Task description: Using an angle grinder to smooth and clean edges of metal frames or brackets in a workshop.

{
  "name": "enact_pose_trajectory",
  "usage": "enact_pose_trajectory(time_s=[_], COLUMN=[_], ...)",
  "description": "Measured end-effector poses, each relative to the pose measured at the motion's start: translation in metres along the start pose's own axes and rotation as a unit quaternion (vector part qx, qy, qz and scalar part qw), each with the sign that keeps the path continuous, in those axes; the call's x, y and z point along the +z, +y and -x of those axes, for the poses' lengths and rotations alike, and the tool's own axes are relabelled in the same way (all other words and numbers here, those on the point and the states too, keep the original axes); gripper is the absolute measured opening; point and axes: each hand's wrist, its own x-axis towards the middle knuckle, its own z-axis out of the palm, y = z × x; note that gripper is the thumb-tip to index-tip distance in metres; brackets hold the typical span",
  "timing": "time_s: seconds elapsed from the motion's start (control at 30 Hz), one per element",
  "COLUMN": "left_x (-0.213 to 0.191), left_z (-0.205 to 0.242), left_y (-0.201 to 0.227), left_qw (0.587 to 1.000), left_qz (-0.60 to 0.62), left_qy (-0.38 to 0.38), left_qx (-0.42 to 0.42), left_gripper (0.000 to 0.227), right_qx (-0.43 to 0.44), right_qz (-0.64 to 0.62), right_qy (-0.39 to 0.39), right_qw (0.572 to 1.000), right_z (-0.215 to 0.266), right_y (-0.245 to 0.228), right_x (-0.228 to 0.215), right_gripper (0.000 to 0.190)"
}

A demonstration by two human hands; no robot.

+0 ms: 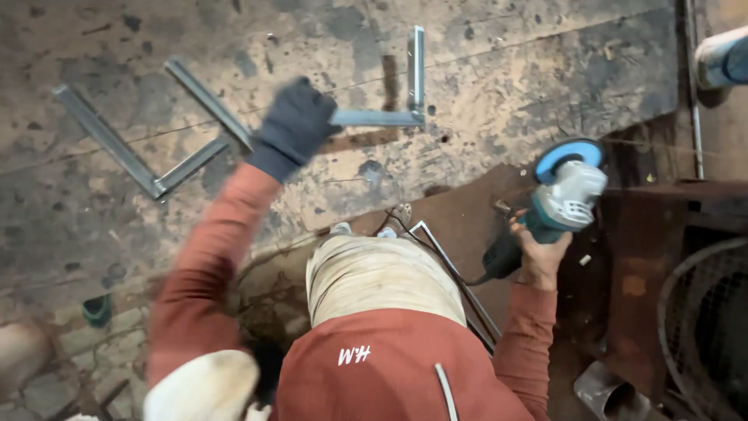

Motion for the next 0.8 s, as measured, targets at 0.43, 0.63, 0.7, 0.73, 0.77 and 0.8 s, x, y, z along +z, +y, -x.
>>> enact_pose_trajectory(time_s=[0.43, 0.63, 0.7, 0.73, 0.77, 0.8], left_x=[0.114, 0.123, 0.117, 0.116, 0.114, 0.112], left_z=[0.042, 0.038, 0.034, 0.034, 0.035, 0.036], left_y=[0.094, 0.081, 0.073, 0.067, 0.061, 0.055], left_qw=[0.985, 0.971, 0.964, 0.962, 0.967, 0.972], left_qz=[-0.001, -0.083, -0.076, -0.078, -0.082, -0.085], left_qy=[0.016, 0.044, 0.024, 0.025, 0.024, 0.022], left_qx=[-0.173, -0.218, -0.255, -0.259, -0.239, -0.218], left_gripper=[0.029, 0.028, 0.029, 0.029, 0.028, 0.028], right_qx=[0.180, 0.176, 0.195, 0.194, 0.186, 0.179], right_qz=[0.272, 0.306, 0.291, 0.291, 0.271, 0.250], right_qy=[-0.111, -0.148, -0.156, -0.161, -0.172, -0.182], right_qw=[0.939, 0.924, 0.923, 0.923, 0.929, 0.934], right_z=[0.013, -0.004, -0.009, -0.011, -0.013, -0.015], right_y=[0.044, 0.040, 0.033, 0.031, 0.030, 0.028], right_x=[-0.059, -0.061, -0.060, -0.062, -0.063, -0.065], right_gripper=[0.051, 0.060, 0.054, 0.054, 0.053, 0.051])
